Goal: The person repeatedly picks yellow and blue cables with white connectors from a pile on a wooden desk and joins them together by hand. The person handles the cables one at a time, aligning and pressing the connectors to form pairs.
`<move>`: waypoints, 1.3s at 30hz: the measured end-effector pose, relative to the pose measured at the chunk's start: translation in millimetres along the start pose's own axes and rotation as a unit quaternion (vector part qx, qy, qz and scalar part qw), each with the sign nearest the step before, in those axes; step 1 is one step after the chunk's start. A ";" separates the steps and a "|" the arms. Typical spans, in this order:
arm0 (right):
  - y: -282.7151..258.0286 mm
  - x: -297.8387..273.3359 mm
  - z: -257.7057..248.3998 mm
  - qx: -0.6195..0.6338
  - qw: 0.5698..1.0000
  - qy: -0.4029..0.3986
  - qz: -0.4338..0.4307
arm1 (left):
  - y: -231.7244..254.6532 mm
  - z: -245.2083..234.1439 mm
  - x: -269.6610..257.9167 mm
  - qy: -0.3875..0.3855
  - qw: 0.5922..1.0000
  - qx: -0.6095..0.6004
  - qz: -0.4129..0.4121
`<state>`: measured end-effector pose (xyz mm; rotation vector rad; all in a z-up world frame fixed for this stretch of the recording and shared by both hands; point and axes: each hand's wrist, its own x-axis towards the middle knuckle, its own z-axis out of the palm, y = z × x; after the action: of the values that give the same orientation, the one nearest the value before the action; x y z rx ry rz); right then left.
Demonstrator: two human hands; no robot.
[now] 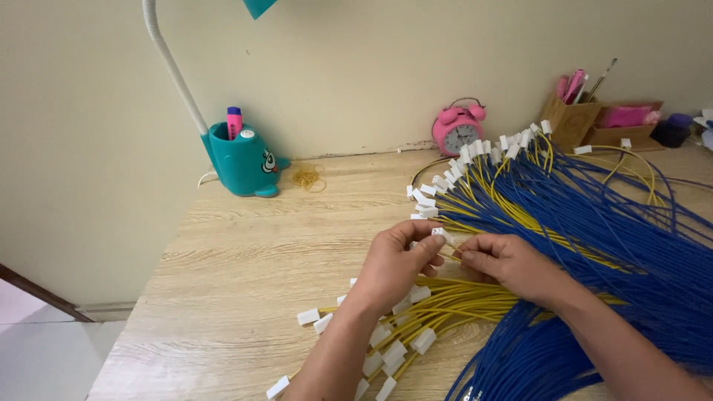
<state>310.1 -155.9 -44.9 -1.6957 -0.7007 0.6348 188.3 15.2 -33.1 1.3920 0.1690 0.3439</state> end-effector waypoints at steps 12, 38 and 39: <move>-36.9 -21.9 6.6 -0.133 0.989 0.008 -0.064 | 15.9 3.6 -8.5 0.053 0.994 -0.072 -0.070; -24.3 -14.9 2.4 -0.196 0.966 0.090 -0.145 | 4.5 -1.8 -2.5 0.021 0.995 -0.073 -0.066; -25.2 -15.7 2.5 -0.197 0.965 0.091 -0.147 | 5.2 -1.8 -2.8 0.020 0.995 -0.076 -0.065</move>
<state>294.4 -161.1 -20.0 -1.9303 -0.9690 0.1297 184.4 16.7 -28.6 1.2172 0.2592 0.2701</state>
